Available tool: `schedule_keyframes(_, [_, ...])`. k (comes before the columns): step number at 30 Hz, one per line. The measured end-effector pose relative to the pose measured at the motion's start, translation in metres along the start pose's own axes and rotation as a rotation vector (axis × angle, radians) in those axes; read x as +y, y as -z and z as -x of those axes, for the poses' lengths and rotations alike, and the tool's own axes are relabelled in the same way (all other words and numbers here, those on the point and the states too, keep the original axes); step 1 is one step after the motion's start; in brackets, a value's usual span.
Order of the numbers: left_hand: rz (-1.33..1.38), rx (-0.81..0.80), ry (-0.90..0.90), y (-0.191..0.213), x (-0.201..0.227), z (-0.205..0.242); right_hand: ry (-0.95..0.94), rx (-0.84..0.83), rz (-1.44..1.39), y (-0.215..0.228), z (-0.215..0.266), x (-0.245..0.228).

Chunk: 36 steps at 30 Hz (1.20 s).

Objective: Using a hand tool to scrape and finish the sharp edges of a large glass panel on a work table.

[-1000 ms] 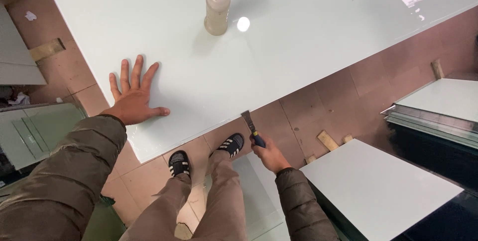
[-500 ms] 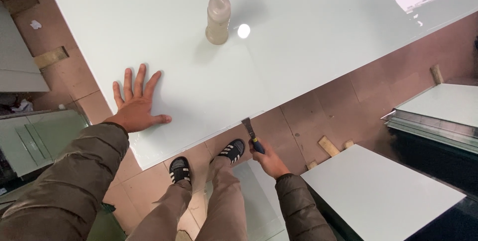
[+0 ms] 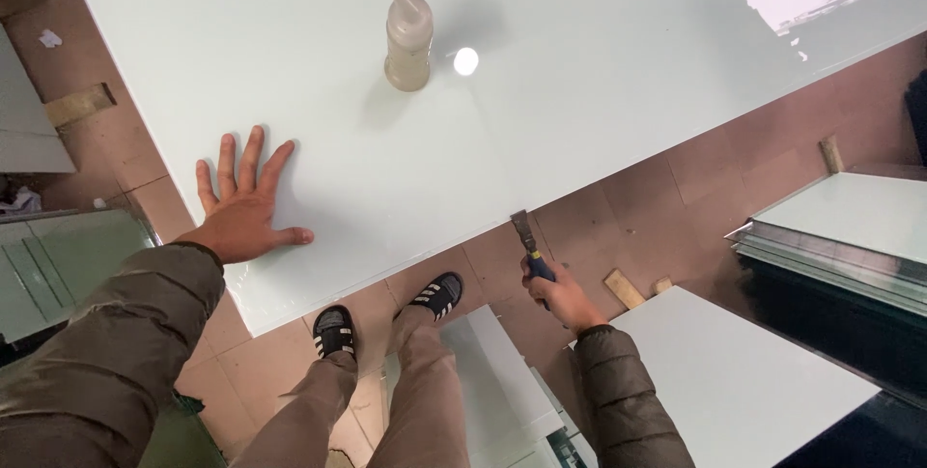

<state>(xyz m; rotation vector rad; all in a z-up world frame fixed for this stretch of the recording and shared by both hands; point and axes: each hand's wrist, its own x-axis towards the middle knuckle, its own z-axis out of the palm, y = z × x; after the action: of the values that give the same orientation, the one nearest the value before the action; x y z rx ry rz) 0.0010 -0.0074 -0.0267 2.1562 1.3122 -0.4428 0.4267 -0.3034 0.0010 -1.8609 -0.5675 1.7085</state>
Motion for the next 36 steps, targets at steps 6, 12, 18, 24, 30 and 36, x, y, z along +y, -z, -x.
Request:
schedule_keyframes(6, [0.002, 0.024, -0.003, -0.007, -0.006, -0.003, 0.049, 0.012, -0.071, 0.005, -0.018, 0.025])
schedule_keyframes(12, [0.0, 0.016, -0.001, -0.005, -0.003, -0.001, 0.101, 0.031, -0.066, 0.008, -0.036, 0.054])
schedule_keyframes(18, [0.0, 0.037, -0.003, -0.011, -0.01, -0.004, 0.015, 0.013, -0.027, 0.001, 0.012, -0.023])
schedule_keyframes(24, [0.016, -0.067, 0.035, 0.016, 0.013, 0.005, -0.015, -0.078, 0.008, 0.057, -0.012, 0.011])
schedule_keyframes(30, [-0.003, -0.086, 0.082, 0.017, 0.016, 0.003, 0.083, -0.057, -0.029, 0.066, -0.03, 0.035])
schedule_keyframes(36, [0.005, -0.125, 0.124, 0.021, 0.02, 0.004, 0.123, -0.051, 0.051, 0.066, -0.032, 0.042])
